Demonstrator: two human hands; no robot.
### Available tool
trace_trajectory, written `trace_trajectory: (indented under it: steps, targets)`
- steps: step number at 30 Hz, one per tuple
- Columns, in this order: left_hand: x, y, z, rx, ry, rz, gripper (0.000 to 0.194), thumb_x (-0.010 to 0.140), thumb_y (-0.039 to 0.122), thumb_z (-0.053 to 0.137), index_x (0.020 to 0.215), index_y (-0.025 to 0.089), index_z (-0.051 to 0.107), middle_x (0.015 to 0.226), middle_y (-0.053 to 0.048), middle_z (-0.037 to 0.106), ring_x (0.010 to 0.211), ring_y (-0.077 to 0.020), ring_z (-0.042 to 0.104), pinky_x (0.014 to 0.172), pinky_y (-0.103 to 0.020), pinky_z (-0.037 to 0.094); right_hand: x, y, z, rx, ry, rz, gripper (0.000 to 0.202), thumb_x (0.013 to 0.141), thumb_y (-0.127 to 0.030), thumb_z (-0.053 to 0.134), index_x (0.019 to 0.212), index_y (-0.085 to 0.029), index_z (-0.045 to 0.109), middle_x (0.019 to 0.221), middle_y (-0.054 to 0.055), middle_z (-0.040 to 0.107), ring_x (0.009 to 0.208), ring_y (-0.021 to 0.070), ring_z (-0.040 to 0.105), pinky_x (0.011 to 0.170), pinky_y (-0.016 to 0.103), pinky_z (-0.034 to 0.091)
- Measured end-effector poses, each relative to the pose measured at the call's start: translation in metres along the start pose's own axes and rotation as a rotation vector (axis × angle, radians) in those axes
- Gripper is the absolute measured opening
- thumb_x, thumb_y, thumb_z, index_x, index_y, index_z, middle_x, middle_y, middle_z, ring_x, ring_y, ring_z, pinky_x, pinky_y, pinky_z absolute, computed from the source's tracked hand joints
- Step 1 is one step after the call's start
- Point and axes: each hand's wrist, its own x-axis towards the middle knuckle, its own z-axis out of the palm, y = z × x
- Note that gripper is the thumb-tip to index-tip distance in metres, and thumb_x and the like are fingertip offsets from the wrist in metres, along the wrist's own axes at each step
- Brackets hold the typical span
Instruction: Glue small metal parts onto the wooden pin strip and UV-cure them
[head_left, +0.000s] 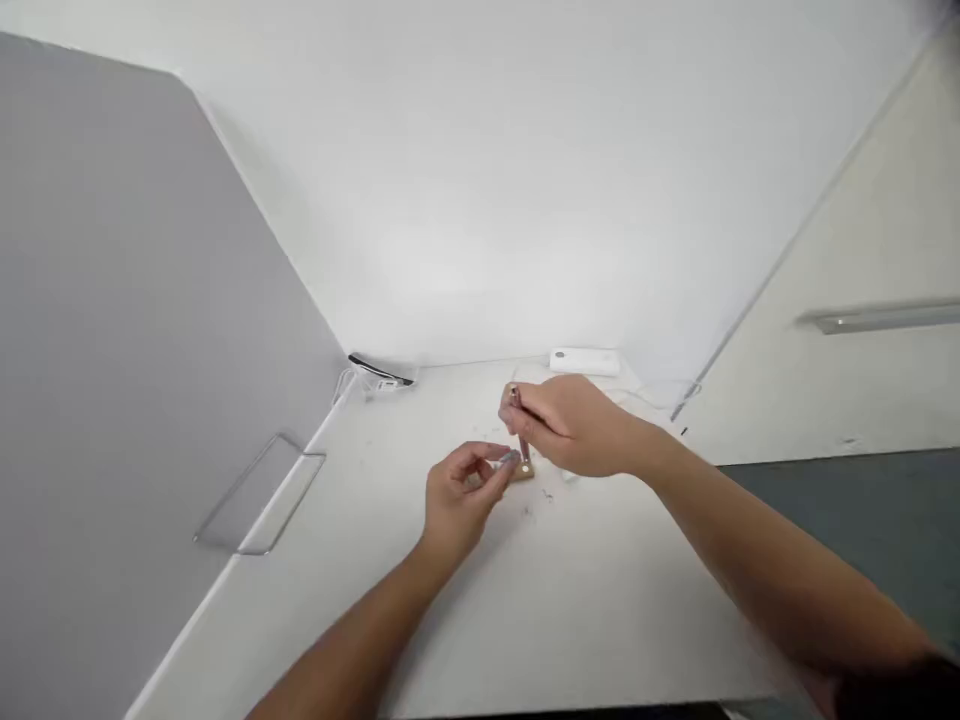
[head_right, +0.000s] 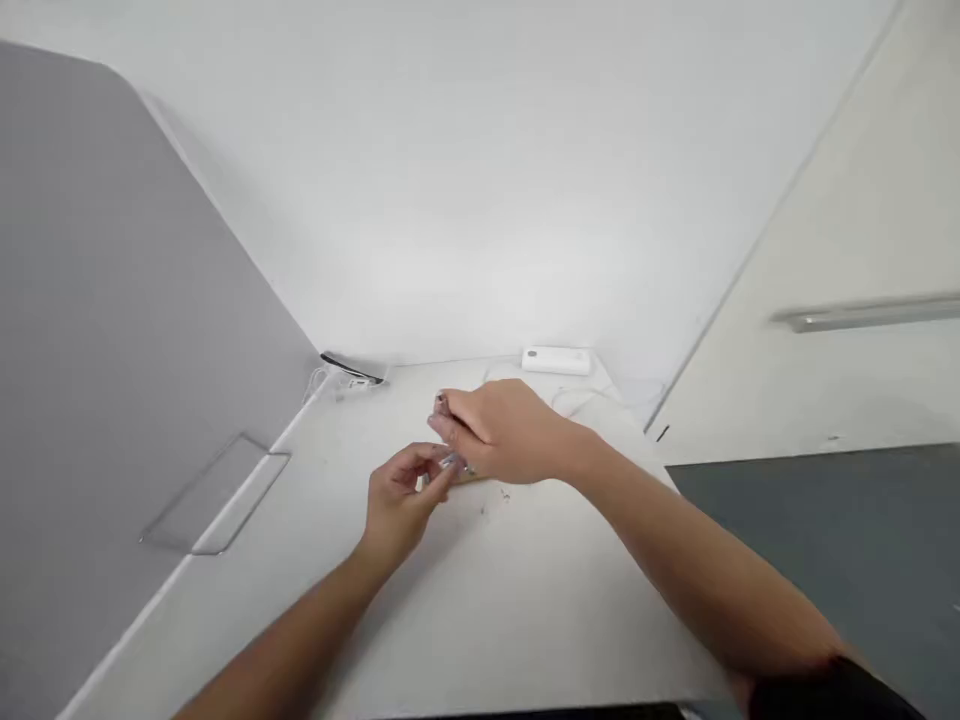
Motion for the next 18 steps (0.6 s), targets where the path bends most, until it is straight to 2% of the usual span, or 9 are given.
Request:
trace_trajectory:
  steps: [4,6,8,11,14,18]
  targets:
    - [0.003,-0.007,-0.001,-0.008,-0.027,0.034,0.009,0.078,0.023,0.076,0.077,0.017,0.069,0.054,0.006,0.053,0.052,-0.0102,0.048,0.054,-0.022,0.042,-0.001,-0.010,0.007,0.165,-0.076,-0.053,0.032,0.109,-0.035,0.040,0.083,-0.020,0.052,0.076,-0.002,0.070,0.059,0.0110,0.058,0.059,0.026,0.041]
    - [0.004,-0.010,-0.001,-0.001,-0.028,0.059,0.016,0.078,0.021,0.075,0.069,0.018,0.062,0.055,0.006,0.052,0.054,-0.0099,0.047,0.054,-0.021,0.041,0.000,-0.011,0.012,0.217,-0.062,-0.078,0.031,0.109,-0.035,0.039,0.086,-0.020,0.053,0.079,-0.001,0.071,0.062,0.0115,0.061,0.062,0.026,0.043]
    - [0.004,-0.011,-0.001,0.008,-0.028,0.063,0.021,0.081,0.022,0.076,0.067,0.018,0.060,0.056,0.005,0.052,0.055,-0.0100,0.047,0.055,-0.021,0.040,0.001,-0.009,0.016,0.226,-0.018,-0.079,0.030,0.110,-0.035,0.038,0.090,-0.020,0.055,0.080,-0.001,0.072,0.063,0.0122,0.062,0.062,0.026,0.043]
    - [0.003,-0.008,0.000,0.004,-0.037,0.036,0.013,0.084,0.027,0.077,0.080,0.018,0.068,0.057,0.005,0.056,0.055,-0.0104,0.049,0.057,-0.023,0.043,0.003,-0.003,0.018,0.181,0.101,-0.039,0.026,0.110,-0.034,0.038,0.096,-0.021,0.056,0.084,0.000,0.073,0.064,0.0128,0.064,0.062,0.026,0.041]
    - [0.002,-0.002,0.001,0.000,-0.019,0.005,0.016,0.083,0.031,0.081,0.086,0.018,0.073,0.062,0.003,0.063,0.053,-0.0101,0.051,0.059,-0.025,0.048,0.005,0.005,0.016,0.099,0.209,-0.027,0.026,0.110,-0.033,0.038,0.096,-0.020,0.055,0.087,0.001,0.074,0.066,0.0127,0.066,0.062,0.026,0.040]
    - [0.001,0.000,0.002,-0.010,-0.003,-0.005,0.017,0.082,0.033,0.083,0.083,0.018,0.074,0.077,-0.002,0.073,0.055,-0.0103,0.054,0.063,-0.028,0.054,0.006,0.013,0.011,-0.005,0.255,-0.031,0.027,0.110,-0.033,0.037,0.094,-0.020,0.055,0.082,-0.001,0.073,0.065,0.0125,0.065,0.060,0.025,0.036]
